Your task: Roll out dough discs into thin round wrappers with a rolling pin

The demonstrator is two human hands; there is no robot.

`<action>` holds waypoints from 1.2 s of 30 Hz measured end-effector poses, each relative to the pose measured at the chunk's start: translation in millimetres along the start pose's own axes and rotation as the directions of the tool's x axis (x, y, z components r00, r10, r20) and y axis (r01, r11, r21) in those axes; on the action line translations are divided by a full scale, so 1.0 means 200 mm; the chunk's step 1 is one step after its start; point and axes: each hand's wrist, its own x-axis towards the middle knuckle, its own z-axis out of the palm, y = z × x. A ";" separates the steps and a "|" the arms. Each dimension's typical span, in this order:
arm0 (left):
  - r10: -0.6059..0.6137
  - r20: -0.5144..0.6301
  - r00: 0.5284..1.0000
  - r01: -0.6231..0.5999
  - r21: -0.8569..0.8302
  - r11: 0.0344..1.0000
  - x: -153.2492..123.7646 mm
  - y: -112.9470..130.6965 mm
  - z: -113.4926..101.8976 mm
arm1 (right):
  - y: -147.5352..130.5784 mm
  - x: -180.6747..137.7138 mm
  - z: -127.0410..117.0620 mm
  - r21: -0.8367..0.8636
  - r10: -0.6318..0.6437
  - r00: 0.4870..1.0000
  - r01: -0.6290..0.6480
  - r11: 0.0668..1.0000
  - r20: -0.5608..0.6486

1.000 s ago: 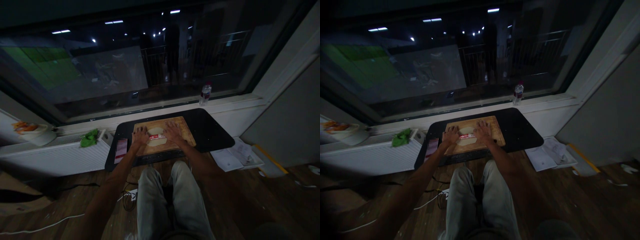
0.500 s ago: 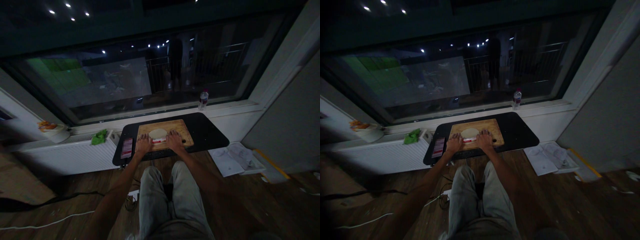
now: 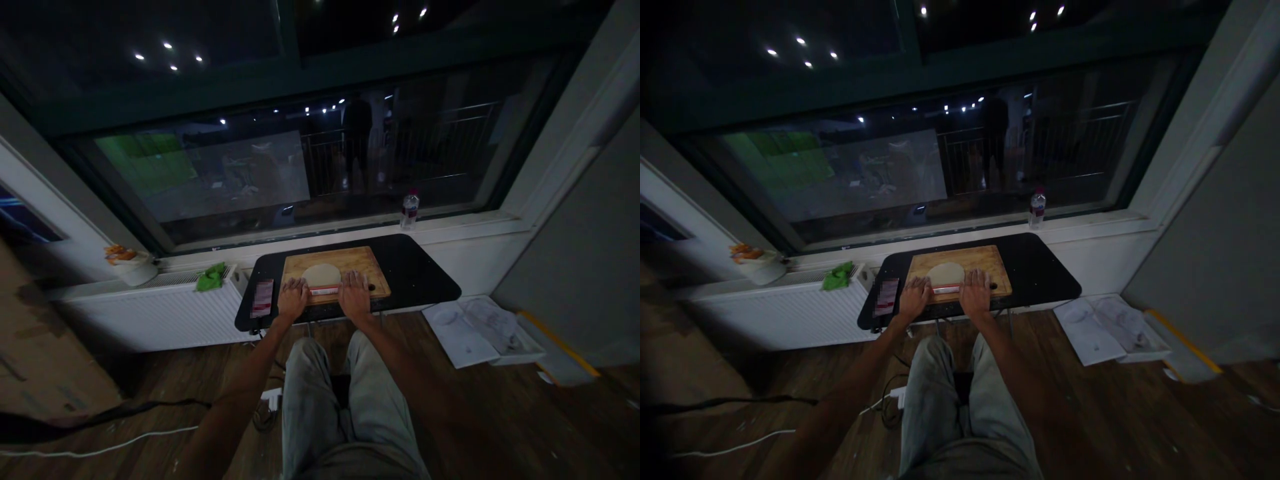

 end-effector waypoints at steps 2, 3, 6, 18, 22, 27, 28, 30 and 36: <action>0.001 -0.004 1.000 -0.001 -0.012 1.000 -0.01 0.00 0.01 | 0.00 -0.01 0.02 0.007 -0.002 1.000 0.002 1.000 -0.013; 0.002 -0.009 1.000 -0.002 -0.015 1.000 -0.01 0.00 0.01 | 0.01 -0.02 0.02 0.013 -0.003 1.000 0.003 1.000 -0.016; -0.003 -0.030 1.000 0.003 -0.015 1.000 -0.03 0.00 0.02 | 0.01 -0.02 0.03 0.026 -0.005 1.000 0.005 1.000 -0.019; -0.051 0.014 0.999 0.051 0.007 0.999 0.07 0.02 -0.02 | 0.01 0.11 -0.03 0.022 -0.030 0.998 0.029 0.999 0.061; -0.031 0.011 0.999 0.031 0.026 0.999 0.15 0.03 -0.04 | 0.02 0.19 -0.02 0.037 -0.033 0.996 0.030 0.999 0.082; -0.022 0.021 1.000 0.021 0.029 0.999 0.27 0.02 -0.04 | 0.03 0.32 0.00 0.014 -0.053 0.994 0.052 0.999 0.099; -0.020 0.022 1.000 0.020 0.024 1.000 0.29 0.02 -0.03 | 0.03 0.35 0.01 0.011 -0.059 0.993 0.058 0.998 0.106; -0.023 0.028 0.999 0.023 0.014 1.000 0.35 0.01 -0.03 | 0.04 0.40 0.02 0.006 -0.057 0.992 0.056 0.998 0.114; -0.014 0.039 0.999 0.014 -0.011 1.000 0.51 -0.01 -0.01 | 0.04 0.53 0.04 0.023 -0.049 0.989 0.046 0.999 0.141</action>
